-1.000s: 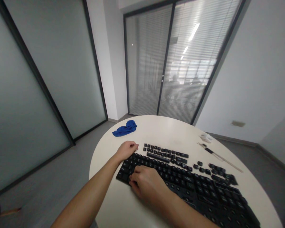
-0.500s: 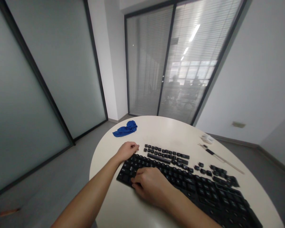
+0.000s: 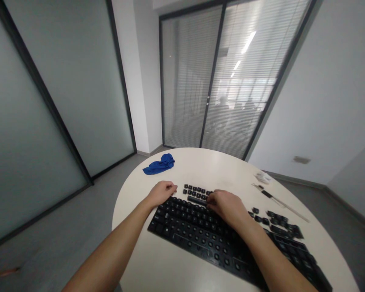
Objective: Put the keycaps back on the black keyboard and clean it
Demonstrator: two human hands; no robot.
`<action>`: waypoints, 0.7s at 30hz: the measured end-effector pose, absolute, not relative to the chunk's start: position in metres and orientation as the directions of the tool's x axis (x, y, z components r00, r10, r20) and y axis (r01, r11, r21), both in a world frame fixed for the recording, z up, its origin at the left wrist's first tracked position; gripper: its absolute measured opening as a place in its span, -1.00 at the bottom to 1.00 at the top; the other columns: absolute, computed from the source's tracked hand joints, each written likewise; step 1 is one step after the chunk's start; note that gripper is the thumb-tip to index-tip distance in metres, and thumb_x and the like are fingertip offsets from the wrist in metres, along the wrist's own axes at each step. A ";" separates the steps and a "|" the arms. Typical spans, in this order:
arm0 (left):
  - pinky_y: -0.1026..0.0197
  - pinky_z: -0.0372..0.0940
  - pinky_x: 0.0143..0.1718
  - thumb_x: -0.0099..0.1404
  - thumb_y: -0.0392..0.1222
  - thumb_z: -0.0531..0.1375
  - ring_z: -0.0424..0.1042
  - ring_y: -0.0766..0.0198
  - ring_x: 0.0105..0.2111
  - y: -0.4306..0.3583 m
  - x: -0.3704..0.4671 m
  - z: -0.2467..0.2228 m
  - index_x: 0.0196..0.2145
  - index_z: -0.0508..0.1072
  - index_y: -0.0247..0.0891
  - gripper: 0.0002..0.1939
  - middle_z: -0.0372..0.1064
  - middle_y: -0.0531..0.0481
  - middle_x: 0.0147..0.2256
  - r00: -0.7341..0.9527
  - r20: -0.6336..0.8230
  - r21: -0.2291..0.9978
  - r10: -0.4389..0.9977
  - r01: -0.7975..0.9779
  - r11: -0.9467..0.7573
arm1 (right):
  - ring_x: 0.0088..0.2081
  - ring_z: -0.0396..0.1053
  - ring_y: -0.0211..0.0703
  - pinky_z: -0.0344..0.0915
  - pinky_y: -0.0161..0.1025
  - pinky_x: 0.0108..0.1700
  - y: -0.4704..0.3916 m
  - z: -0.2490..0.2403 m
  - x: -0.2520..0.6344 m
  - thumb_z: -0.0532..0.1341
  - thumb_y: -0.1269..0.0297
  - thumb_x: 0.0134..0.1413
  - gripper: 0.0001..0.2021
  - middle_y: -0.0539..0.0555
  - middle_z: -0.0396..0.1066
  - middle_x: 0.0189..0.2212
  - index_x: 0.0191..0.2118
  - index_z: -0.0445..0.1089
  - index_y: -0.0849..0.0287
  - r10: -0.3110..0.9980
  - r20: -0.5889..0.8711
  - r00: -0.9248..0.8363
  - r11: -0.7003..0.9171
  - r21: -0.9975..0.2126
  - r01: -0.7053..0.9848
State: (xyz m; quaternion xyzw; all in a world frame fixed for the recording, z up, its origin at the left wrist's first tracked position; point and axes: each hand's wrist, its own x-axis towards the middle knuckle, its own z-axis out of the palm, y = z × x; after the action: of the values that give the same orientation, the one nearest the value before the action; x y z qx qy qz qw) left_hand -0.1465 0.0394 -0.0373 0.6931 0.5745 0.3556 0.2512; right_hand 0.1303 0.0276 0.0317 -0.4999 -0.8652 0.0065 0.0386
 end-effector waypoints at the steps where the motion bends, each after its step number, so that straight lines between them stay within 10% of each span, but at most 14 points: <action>1: 0.21 0.20 -0.33 0.33 0.08 0.08 0.42 0.18 -0.42 0.039 -0.147 -0.037 -0.42 0.55 -0.27 -0.58 0.48 -0.02 -0.48 0.088 0.204 0.757 0.975 0.617 -0.213 | -0.15 0.50 0.01 0.31 -0.21 -0.19 0.028 0.031 0.130 0.27 0.34 0.11 -0.86 0.08 0.56 -0.25 -0.24 0.58 0.05 0.870 0.059 -0.490 0.493 -0.055 0.868; 21: 0.22 0.19 -0.34 0.32 0.09 0.09 0.40 0.18 -0.43 0.041 -0.148 -0.038 -0.43 0.55 -0.28 -0.58 0.48 -0.02 -0.48 0.087 0.209 0.763 0.974 0.609 -0.217 | -0.17 0.51 0.03 0.29 -0.22 -0.23 0.026 0.041 0.130 0.22 0.26 0.19 -0.83 0.14 0.56 -0.24 -0.22 0.57 0.10 0.876 0.060 -0.479 0.481 -0.022 0.877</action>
State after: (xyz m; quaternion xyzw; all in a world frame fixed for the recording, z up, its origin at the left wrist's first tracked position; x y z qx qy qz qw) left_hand -0.1475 0.0407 -0.0381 0.6921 0.5718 0.3602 0.2536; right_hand 0.1301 0.0260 0.0409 -0.5094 -0.8599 -0.0059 0.0311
